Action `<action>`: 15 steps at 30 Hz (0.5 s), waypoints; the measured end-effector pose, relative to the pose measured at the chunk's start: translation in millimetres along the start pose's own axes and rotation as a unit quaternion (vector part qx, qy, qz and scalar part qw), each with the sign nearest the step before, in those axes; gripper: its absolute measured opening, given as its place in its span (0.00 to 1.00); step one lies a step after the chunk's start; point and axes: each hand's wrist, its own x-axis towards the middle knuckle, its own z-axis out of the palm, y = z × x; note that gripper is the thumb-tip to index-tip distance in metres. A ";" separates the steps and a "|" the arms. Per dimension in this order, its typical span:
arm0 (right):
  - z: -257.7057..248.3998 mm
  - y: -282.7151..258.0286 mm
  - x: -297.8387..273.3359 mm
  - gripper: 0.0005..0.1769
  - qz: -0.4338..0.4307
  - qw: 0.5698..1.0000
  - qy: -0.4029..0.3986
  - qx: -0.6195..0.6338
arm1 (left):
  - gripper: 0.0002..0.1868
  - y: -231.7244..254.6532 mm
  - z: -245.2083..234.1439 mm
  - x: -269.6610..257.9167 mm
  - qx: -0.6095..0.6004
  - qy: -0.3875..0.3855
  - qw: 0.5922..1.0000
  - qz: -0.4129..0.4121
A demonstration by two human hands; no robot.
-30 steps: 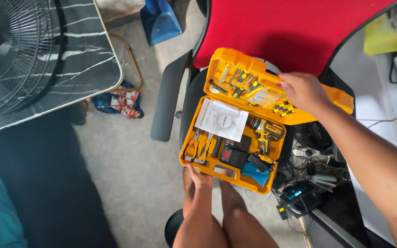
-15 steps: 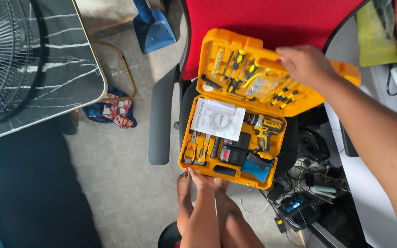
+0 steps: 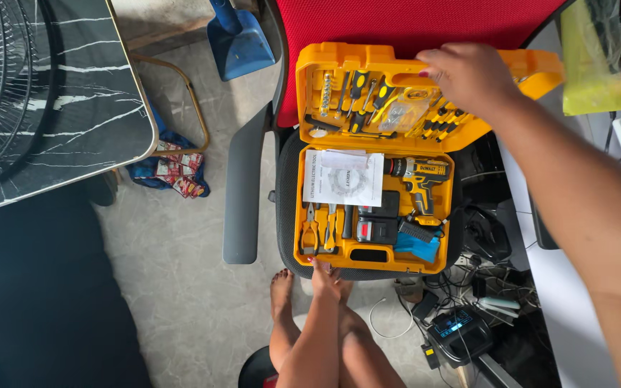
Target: The person disassembles a standing fan by removing the front grille, fan blades, and rear grille. They then retrieve a yellow toolbox, open it, and use pliers to work on the fan motor housing.
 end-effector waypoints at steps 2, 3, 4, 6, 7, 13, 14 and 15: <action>5.4 1.0 -2.0 0.14 0.006 1.000 0.003 -0.022 | 0.35 4.5 0.6 -1.4 0.022 0.064 0.998 -0.012; 8.6 2.2 -5.7 0.17 -0.011 0.998 0.021 -0.064 | 0.33 10.0 -1.5 -3.3 0.049 0.078 0.996 0.000; 11.5 3.9 -13.9 0.20 -0.028 0.993 0.040 -0.105 | 0.32 15.7 -3.6 -6.2 0.076 0.093 0.993 0.012; 18.0 13.0 -40.4 0.24 -0.044 0.982 0.089 -0.158 | 0.31 29.5 -3.9 -14.3 0.133 0.156 0.975 0.086; 20.0 19.1 -61.2 0.25 -0.045 0.978 0.118 -0.168 | 0.32 37.9 -8.1 -22.7 0.161 0.205 0.954 0.147; 47.2 37.7 -245.3 0.28 0.247 0.943 0.182 -0.130 | 0.25 135.2 -20.7 -104.0 0.121 0.281 0.727 0.615; 50.5 38.3 -277.7 0.31 0.328 0.920 0.198 -0.081 | 0.25 151.9 -17.8 -118.9 0.108 0.226 0.745 0.619; 53.0 37.0 -308.1 0.28 0.393 0.895 0.165 -0.130 | 0.26 168.7 -12.1 -132.1 0.095 0.169 0.760 0.620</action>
